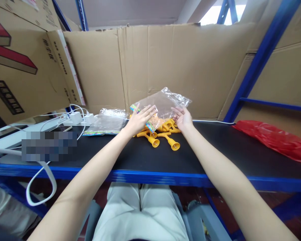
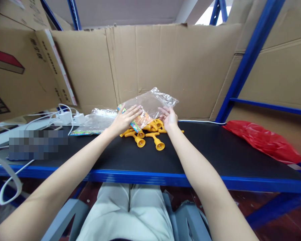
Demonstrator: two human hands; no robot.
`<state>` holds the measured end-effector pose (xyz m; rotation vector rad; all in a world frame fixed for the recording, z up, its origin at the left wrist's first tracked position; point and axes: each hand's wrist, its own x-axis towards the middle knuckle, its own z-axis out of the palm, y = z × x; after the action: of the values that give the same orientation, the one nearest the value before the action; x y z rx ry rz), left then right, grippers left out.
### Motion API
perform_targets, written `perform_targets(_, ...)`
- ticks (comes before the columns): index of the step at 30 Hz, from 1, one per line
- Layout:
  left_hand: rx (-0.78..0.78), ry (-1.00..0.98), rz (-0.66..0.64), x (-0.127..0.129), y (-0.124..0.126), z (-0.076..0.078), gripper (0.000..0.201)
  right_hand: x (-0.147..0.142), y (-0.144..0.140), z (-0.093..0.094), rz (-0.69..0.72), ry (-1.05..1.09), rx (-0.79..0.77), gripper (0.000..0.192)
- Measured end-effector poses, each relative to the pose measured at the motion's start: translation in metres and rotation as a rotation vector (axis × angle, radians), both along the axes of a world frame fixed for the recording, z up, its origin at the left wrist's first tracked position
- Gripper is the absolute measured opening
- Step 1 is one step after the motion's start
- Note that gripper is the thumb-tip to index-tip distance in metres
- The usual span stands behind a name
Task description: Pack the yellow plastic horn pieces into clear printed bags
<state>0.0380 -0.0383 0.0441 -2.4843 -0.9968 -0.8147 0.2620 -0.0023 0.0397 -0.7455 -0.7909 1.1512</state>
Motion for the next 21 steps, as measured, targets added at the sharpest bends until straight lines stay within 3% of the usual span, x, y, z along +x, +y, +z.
perform_targets(3, 0.035, -0.064, 0.089, -0.006, 0.000, 0.010, 0.063, 0.000, 0.000, -0.002, 0.044, -0.027, 0.002, 0.033)
perform_targets(8, 0.082, -0.045, 0.361, -0.037, -0.001, 0.018, 0.065, -0.003, -0.001, -0.005, 0.075, -0.072, -0.075, 0.026)
perform_targets(14, 0.026, 0.022, 0.638, -0.089, 0.000, -0.004, 0.053, -0.010, -0.002, -0.007, 0.101, -0.159, -0.087, 0.021)
perform_targets(16, -0.081, 0.029, 0.738, -0.107, 0.008, -0.017, 0.045, -0.011, -0.001, -0.009, 0.116, -0.200, -0.077, 0.020)
perform_targets(19, -0.480, 0.020, 0.854, -0.130, 0.026, -0.036, 0.025, -0.013, 0.000, -0.012, 0.119, -0.260, -0.057, 0.016)
perform_targets(21, -0.712, 0.035, 0.855, -0.141, 0.038, -0.045, 0.016, -0.014, -0.002, -0.013, 0.112, -0.305, -0.044, 0.012)
